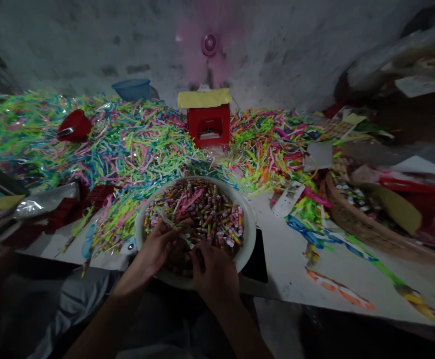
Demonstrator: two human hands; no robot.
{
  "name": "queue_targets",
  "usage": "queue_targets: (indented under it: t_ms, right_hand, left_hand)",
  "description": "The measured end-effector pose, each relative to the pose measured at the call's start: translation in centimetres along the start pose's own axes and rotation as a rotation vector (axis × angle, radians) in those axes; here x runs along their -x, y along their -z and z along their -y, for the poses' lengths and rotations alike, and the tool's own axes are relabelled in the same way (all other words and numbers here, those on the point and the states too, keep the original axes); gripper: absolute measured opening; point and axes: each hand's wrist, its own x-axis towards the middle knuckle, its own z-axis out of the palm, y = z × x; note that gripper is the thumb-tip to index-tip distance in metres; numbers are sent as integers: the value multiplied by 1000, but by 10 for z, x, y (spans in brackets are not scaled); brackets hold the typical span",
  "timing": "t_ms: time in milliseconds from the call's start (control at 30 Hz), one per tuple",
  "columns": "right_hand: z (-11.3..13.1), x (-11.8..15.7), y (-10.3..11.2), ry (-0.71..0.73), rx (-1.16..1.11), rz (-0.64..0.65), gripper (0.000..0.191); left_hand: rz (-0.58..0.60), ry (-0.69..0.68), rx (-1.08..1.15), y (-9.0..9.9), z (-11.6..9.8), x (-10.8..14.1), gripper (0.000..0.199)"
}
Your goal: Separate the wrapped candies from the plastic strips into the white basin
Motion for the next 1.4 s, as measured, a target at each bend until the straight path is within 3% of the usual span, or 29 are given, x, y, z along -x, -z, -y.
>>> queue_targets:
  t_ms: [133,267,600,767,867,1067,1233,1333,1400]
  right_hand:
    - [-4,-10,7,-178,-282,190,18]
    - [-5,-22,13,-225,-532,395,23]
    - [6,-16,7,-191,-415,203,15]
    - [3,-24,9,-208,-634,368,19]
    - [0,-27,9,-201,-729,436,25]
    - [7,-21,2,-209,-568,299,20]
    - [2,-28,5,-74,-513,282,27]
    - [-21,-37,20,-13,-164,232,31]
    - [-39,-41,33,-81,208,150,27]
  left_hand:
    - [26,-22,-64,-1,0,4,30]
    - [93,-102,-177,0,1,10,30]
    - [133,-106,-151,1,4,14,40]
    - [-52,-276,-172,3,7,15,36]
    - [-24,-287,-141,6,8,16,35]
    - [45,-259,-97,9,13,14,26]
    - [4,-324,-179,9,9,16,31]
    - [-133,-432,-290,22,-18,11,39]
    - [-224,-482,-406,41,-46,0,45]
